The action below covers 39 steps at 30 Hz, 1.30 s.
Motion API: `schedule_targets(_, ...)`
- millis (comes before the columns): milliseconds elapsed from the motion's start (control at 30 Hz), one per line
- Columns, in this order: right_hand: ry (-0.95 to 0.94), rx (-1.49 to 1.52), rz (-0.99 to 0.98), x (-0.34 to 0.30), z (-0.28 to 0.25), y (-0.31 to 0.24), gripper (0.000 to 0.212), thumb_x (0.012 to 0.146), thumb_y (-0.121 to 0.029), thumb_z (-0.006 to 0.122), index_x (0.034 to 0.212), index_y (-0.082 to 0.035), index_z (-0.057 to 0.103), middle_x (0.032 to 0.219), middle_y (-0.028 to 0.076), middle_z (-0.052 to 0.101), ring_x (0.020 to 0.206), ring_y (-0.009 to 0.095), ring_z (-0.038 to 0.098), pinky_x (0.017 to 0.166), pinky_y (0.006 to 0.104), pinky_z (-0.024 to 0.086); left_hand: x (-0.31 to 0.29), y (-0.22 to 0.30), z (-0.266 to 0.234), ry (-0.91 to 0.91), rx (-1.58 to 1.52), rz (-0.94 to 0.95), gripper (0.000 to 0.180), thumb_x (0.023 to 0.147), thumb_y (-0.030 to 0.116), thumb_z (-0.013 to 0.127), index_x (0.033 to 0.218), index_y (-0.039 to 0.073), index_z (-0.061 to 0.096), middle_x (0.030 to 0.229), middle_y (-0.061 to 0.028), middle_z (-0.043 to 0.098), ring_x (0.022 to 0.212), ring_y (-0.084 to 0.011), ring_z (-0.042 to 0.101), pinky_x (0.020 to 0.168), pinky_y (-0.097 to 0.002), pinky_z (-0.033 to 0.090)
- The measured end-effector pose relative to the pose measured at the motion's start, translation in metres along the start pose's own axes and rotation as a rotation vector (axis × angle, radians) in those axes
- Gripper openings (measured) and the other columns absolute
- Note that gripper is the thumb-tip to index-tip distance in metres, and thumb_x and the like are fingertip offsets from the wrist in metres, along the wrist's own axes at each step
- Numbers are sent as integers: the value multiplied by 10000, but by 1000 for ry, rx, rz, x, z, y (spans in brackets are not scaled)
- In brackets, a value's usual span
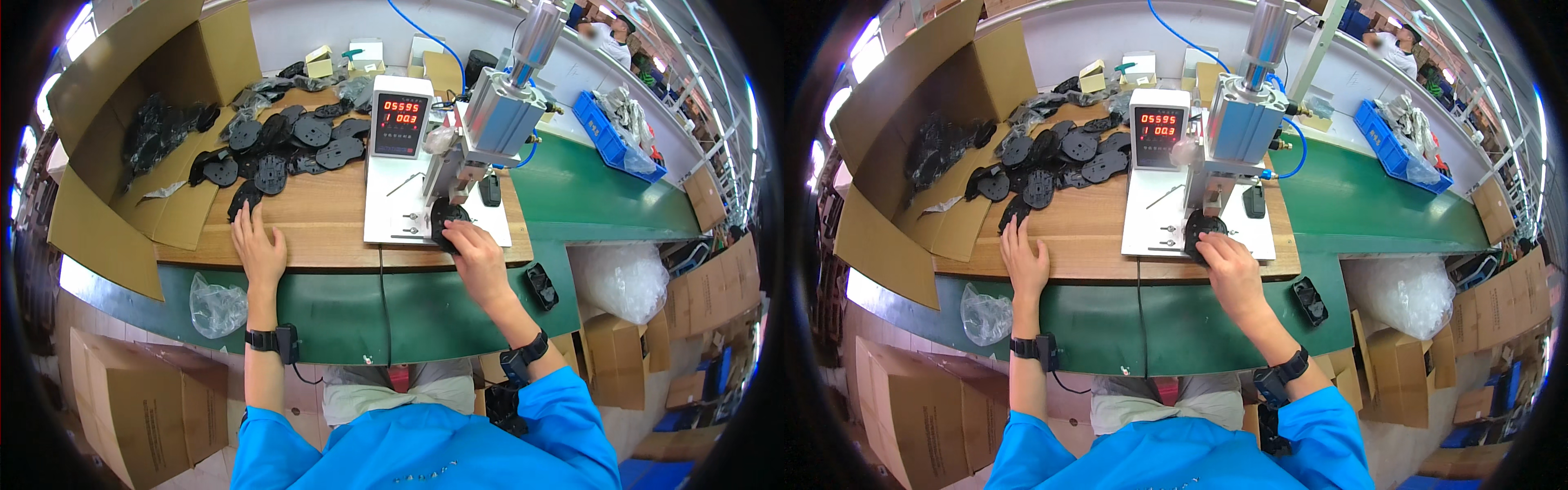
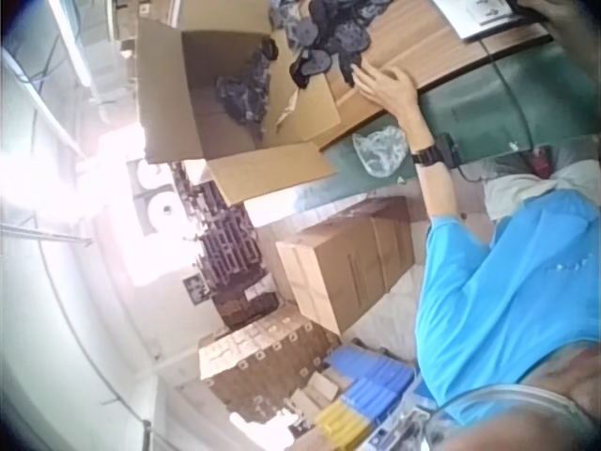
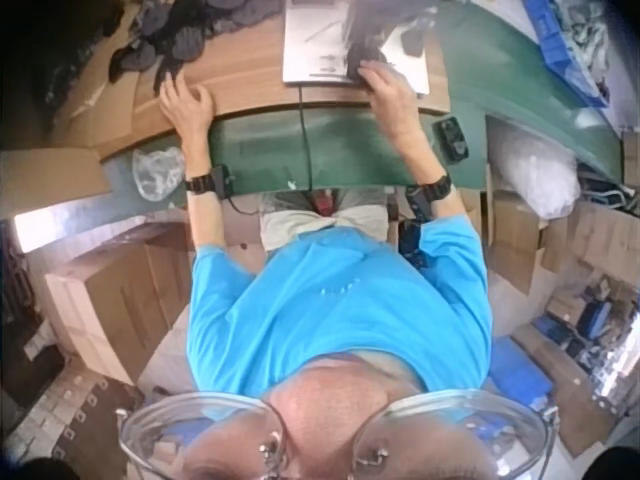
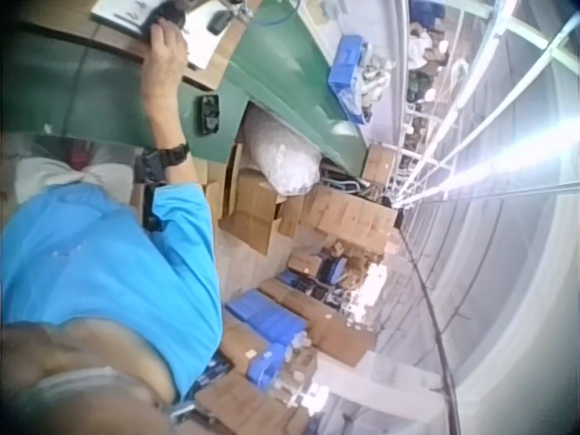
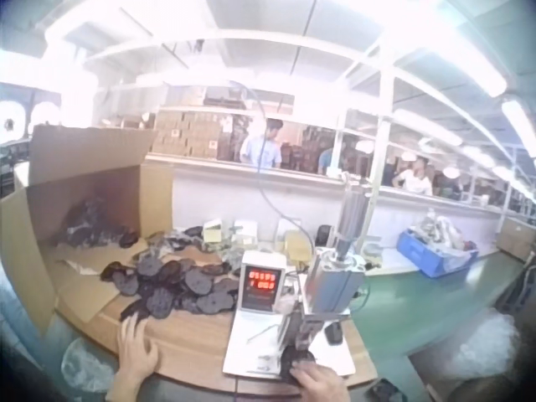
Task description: Assembling small black plastic components using a pneumatic press at a factory workstation.
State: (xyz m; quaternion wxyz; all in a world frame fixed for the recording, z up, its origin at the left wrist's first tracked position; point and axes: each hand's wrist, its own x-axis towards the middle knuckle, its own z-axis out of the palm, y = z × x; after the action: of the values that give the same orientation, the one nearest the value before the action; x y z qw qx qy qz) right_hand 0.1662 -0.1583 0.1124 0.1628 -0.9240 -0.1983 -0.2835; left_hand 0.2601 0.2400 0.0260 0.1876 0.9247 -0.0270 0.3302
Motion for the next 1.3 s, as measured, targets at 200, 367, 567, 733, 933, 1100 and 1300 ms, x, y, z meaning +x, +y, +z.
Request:
schedule_targets(200, -101, 31, 116, -1, -5, -2, 484, 723, 81, 753, 1186, -56, 719, 1243, 119, 737, 1118, 351, 702, 944, 463, 588, 2, -2, 6, -41, 78, -12, 382, 962, 205, 625, 1305, 38, 653, 1461, -150, 598, 1505, -372, 416, 1279, -561, 256)
schedule_targets(367, -97, 82, 148, 6, -6, 3, 447, 730, 63, 753, 1160, -55, 712, 1166, 99, 738, 1050, 329, 714, 896, 459, 590, 6, 3, -3, -3, -76, 50, 278, 836, 125, 691, 1111, 85, 705, 1224, -99, 667, 1275, -314, 566, 1196, -497, 367)
schedule_targets(567, -35, 39, 90, 0, 2, -11, 376, 747, 70, 728, 1091, -77, 688, 1018, 97, 709, 990, 343, 711, 846, 474, 584, -4, 17, -33, 143, -271, 96, 288, 838, 78, 661, 1125, 56, 673, 1225, -123, 691, 1266, -331, 587, 1150, -464, 414)
schedule_targets(733, -54, 48, 67, -4, 2, 11, 360, 747, 47, 733, 1079, -85, 688, 1020, 108, 714, 984, 365, 715, 841, 484, 580, -40, 151, -162, -48, -1151, 197, 203, 883, 25, 558, 1086, 42, 555, 1236, -176, 698, 1279, -345, 577, 1145, -481, 416)
schedule_targets(933, -47, 43, 78, -1, 4, 8, 355, 764, 21, 758, 1092, -102, 699, 1054, 94, 730, 1028, 358, 717, 877, 485, 583, -109, 258, -305, -347, -2019, 516, 382, 1019, 453, 571, 1206, 144, 445, 1260, -79, 732, 1326, -357, 488, 980, -568, 498)
schedule_targets(1100, -99, -17, 114, -2, 7, 1, 362, 772, 15, 769, 1105, -106, 691, 1074, 81, 729, 1047, 341, 716, 891, 485, 585, -156, 332, -353, -24, -2255, 292, 340, 981, 390, 691, 1049, 131, 482, 1001, -33, 808, 1084, -403, 648, 864, -540, 521)
schedule_targets(1300, -95, -14, 137, -4, 7, 3, 348, 777, 20, 759, 1094, -103, 683, 1071, 83, 725, 1044, 345, 715, 882, 489, 582, -147, 351, -370, -5, -2200, 172, 571, 941, 454, 784, 1225, 96, 440, 946, 65, 811, 999, -297, 667, 798, -438, 519)
